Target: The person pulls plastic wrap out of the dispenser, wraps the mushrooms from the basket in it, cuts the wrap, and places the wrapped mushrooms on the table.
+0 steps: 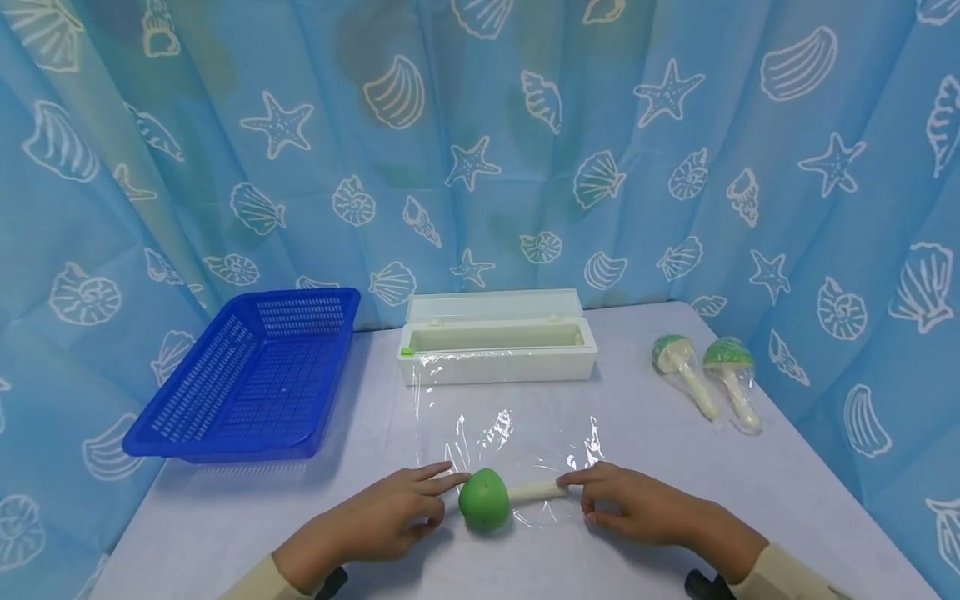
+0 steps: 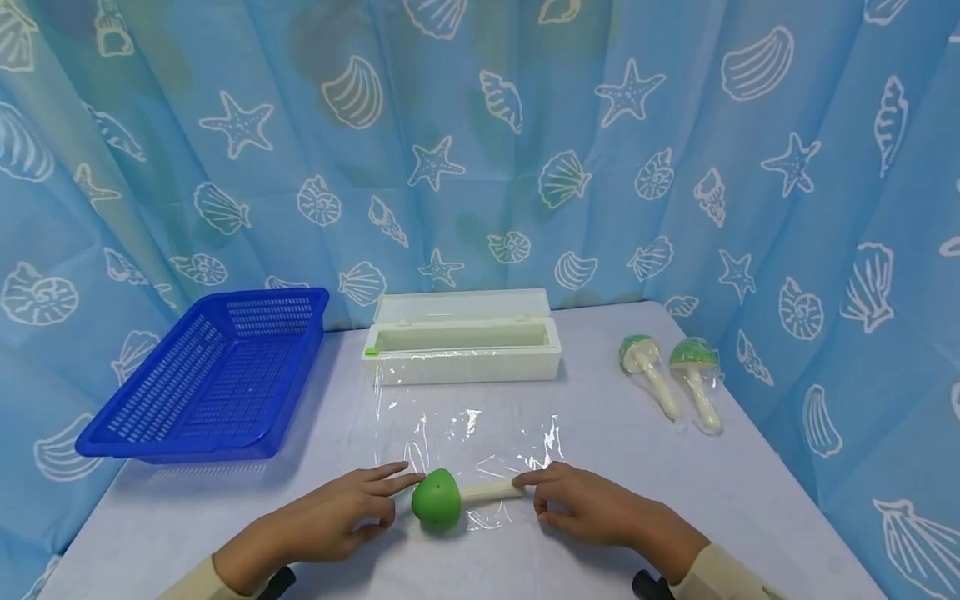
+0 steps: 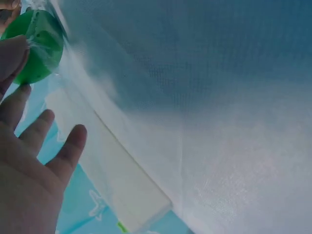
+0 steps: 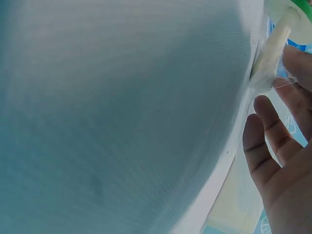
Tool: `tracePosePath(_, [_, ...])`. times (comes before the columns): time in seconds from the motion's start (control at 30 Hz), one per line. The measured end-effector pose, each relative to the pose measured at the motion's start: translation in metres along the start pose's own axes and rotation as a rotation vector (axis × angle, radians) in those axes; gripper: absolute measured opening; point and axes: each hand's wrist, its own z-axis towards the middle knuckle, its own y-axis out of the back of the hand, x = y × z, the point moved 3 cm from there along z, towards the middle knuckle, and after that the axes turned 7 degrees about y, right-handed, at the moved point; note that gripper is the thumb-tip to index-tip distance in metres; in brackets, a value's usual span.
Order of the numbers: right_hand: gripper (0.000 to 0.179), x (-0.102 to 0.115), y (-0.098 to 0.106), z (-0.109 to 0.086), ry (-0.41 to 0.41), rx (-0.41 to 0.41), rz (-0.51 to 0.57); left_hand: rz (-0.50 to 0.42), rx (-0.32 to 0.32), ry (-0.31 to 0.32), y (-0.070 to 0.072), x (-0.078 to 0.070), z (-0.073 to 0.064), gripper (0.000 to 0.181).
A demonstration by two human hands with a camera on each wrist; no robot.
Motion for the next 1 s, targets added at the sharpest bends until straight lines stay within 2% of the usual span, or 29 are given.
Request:
tracePosePath(0.1, [0.017,-0.001,0.001,0.001,-0.046,0.002,0.05,-0.041,-0.022,-0.014,0.002,0.001,0.002,0.02])
tracePosePath(0.17, [0.015,-0.002,0.003,0.002,-0.092,0.002,0.106,-0.089,-0.021,-0.001,0.002,0.003,0.004,0.022])
tracePosePath(0.3, [0.011,-0.005,0.004,0.007,-0.182,-0.01,0.169,-0.242,0.024,0.082,-0.003,0.012,0.004,0.022])
tracePosePath(0.4, [0.014,-0.011,0.003,0.01,-0.192,-0.037,0.158,-0.392,0.099,0.213,-0.008,0.022,0.0,0.014])
tracePosePath(0.5, [0.014,-0.016,0.002,0.012,-0.181,-0.065,0.133,-0.517,0.147,0.351,-0.009,0.033,-0.001,0.011])
tracePosePath(0.57, [0.013,-0.019,0.004,0.012,-0.181,-0.085,0.12,-0.566,0.148,0.426,-0.007,0.04,0.001,0.014])
tracePosePath(0.67, [0.011,-0.021,0.005,0.015,-0.188,-0.106,0.117,-0.603,0.132,0.483,-0.006,0.045,0.006,0.013])
tracePosePath(0.73, [0.011,-0.021,0.006,0.018,-0.188,-0.114,0.122,-0.576,0.122,0.494,-0.005,0.046,0.009,0.011])
tracePosePath(0.8, [0.01,-0.021,0.006,0.02,-0.194,-0.107,0.126,-0.521,0.111,0.473,-0.003,0.045,0.012,0.008])
tracePosePath(0.9, [0.011,-0.019,0.006,0.021,-0.204,-0.087,0.138,-0.397,0.066,0.372,0.003,0.041,0.016,0.004])
tracePosePath(1.0, [0.012,-0.013,0.006,0.018,-0.181,-0.052,0.137,-0.329,0.031,0.27,0.01,0.035,0.015,0.015])
